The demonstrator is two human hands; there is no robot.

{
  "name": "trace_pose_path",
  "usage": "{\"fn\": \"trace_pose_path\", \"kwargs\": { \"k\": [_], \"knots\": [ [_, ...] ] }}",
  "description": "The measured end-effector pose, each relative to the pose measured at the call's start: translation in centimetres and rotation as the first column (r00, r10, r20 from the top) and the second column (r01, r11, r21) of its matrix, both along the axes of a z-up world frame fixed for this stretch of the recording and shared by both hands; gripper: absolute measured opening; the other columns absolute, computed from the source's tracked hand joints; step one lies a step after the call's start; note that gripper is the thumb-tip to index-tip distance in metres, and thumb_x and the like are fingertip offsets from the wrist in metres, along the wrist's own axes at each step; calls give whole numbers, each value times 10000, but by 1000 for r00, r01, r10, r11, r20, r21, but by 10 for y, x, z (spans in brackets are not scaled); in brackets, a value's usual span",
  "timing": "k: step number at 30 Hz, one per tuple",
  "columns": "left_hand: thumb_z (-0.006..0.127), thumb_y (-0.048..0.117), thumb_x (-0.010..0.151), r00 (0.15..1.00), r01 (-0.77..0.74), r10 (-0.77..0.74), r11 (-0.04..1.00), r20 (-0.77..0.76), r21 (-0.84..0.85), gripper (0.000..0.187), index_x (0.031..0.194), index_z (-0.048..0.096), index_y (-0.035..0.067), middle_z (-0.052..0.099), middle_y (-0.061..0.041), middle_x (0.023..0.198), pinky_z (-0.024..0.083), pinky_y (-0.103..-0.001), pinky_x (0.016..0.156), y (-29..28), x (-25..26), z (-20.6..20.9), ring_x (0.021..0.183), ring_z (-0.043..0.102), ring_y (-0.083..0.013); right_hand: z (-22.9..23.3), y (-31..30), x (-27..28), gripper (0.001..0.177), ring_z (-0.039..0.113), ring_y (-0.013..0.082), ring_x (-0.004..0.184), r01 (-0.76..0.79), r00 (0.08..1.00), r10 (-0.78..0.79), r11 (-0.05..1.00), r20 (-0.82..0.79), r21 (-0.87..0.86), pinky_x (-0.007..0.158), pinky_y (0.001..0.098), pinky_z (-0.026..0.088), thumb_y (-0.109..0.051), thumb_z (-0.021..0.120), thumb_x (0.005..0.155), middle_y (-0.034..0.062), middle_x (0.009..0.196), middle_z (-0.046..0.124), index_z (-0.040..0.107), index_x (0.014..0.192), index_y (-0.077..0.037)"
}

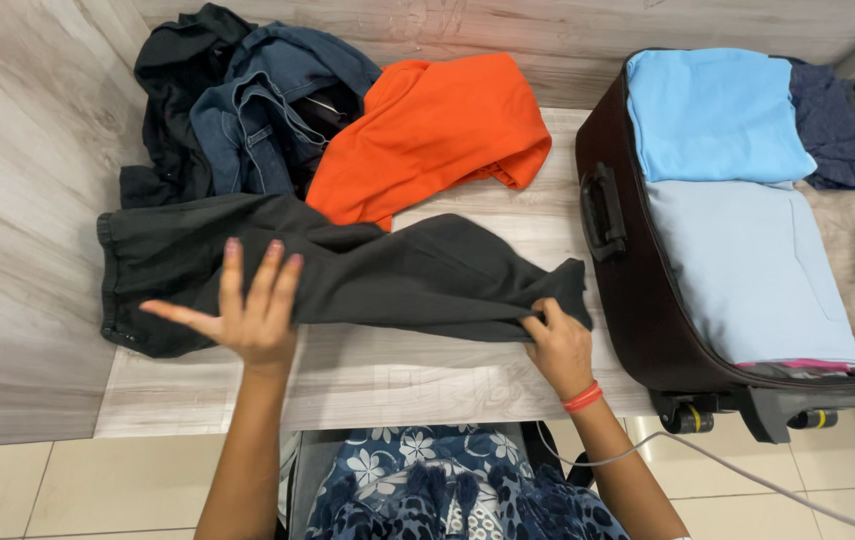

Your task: The person folds various articles of clothing, including light blue pants, dark blue shorts, and black pants, on a wooden surface. They then place the folded items into an open suitcase. The person handles the clothes one by one, smoothing and folding them before stacking them inside the luggage.

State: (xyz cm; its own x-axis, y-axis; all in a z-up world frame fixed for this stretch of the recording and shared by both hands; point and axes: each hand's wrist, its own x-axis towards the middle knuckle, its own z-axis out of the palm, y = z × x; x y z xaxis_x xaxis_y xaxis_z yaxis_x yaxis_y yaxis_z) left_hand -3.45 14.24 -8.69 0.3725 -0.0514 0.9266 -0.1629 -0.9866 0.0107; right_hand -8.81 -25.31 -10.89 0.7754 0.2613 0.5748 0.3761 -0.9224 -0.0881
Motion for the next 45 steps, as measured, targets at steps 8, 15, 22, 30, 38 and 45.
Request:
{"fn": "trace_pose_path", "kwargs": {
  "k": [8, 15, 22, 30, 38, 45],
  "knots": [
    [711, 295, 1080, 975, -96, 84, 994, 204, 53, 131, 1026, 806, 224, 777, 97, 1019, -1, -760, 1145, 45, 2, 101, 1197, 718, -179, 64, 17, 2, 210, 563, 246, 780, 65, 992, -71, 996, 107, 62, 741, 414, 438, 22, 758, 656, 23, 807, 551, 734, 836, -83],
    [634, 60, 1066, 995, 15, -11, 999, -95, 44, 175, 1127, 785, 123, 759, 48, 1110, 403, -494, 1282, 44, 8, 86, 934, 679, -116, 71, -2, 1, 523, 481, 189, 703, 2, 884, 269, 815, -382, 579, 646, 296, 427, 145, 688, 704, 77, 787, 468, 767, 1168, -83],
    [578, 13, 1007, 993, -73, 63, 992, -95, -100, 232, 1099, 753, 134, 754, 43, 1131, 468, -334, 831, 48, 63, 114, 983, 688, -176, 97, 5, 4, 459, 524, 229, 710, 26, 997, -58, 900, 59, 435, 638, 336, 426, 184, 609, 658, 88, 791, 494, 742, 1028, -53],
    [714, 356, 950, 911, -117, 43, 981, 410, 157, 137, 898, 729, 230, 665, 43, 1057, 406, -388, 902, 84, 48, 94, 1012, 573, -208, 43, -43, 15, 288, 529, 264, 724, 38, 803, -80, 996, 591, 84, 659, 383, 384, 58, 762, 730, 71, 774, 535, 512, 730, -86],
    [673, 73, 732, 709, 95, -27, 994, -705, 56, 452, 1157, 743, 211, 681, 56, 1140, 453, -351, 914, 70, -47, -60, 1045, 589, -200, -10, -57, -20, 276, 578, 235, 920, 112, 905, -191, 969, -381, -219, 828, 375, 446, 38, 729, 611, -11, 893, 630, 647, 803, -142],
    [736, 426, 873, 7, -67, 5, 998, -1000, 4, 573, 1392, 605, 221, 731, -9, 1178, 466, -409, 968, 33, -37, 24, 1148, 624, -249, 50, -53, -26, 268, 616, 230, 993, 180, 658, -234, 972, -716, -152, 875, 391, 487, -222, 847, 699, -35, 935, 701, 743, 937, -154]
  ]
}}
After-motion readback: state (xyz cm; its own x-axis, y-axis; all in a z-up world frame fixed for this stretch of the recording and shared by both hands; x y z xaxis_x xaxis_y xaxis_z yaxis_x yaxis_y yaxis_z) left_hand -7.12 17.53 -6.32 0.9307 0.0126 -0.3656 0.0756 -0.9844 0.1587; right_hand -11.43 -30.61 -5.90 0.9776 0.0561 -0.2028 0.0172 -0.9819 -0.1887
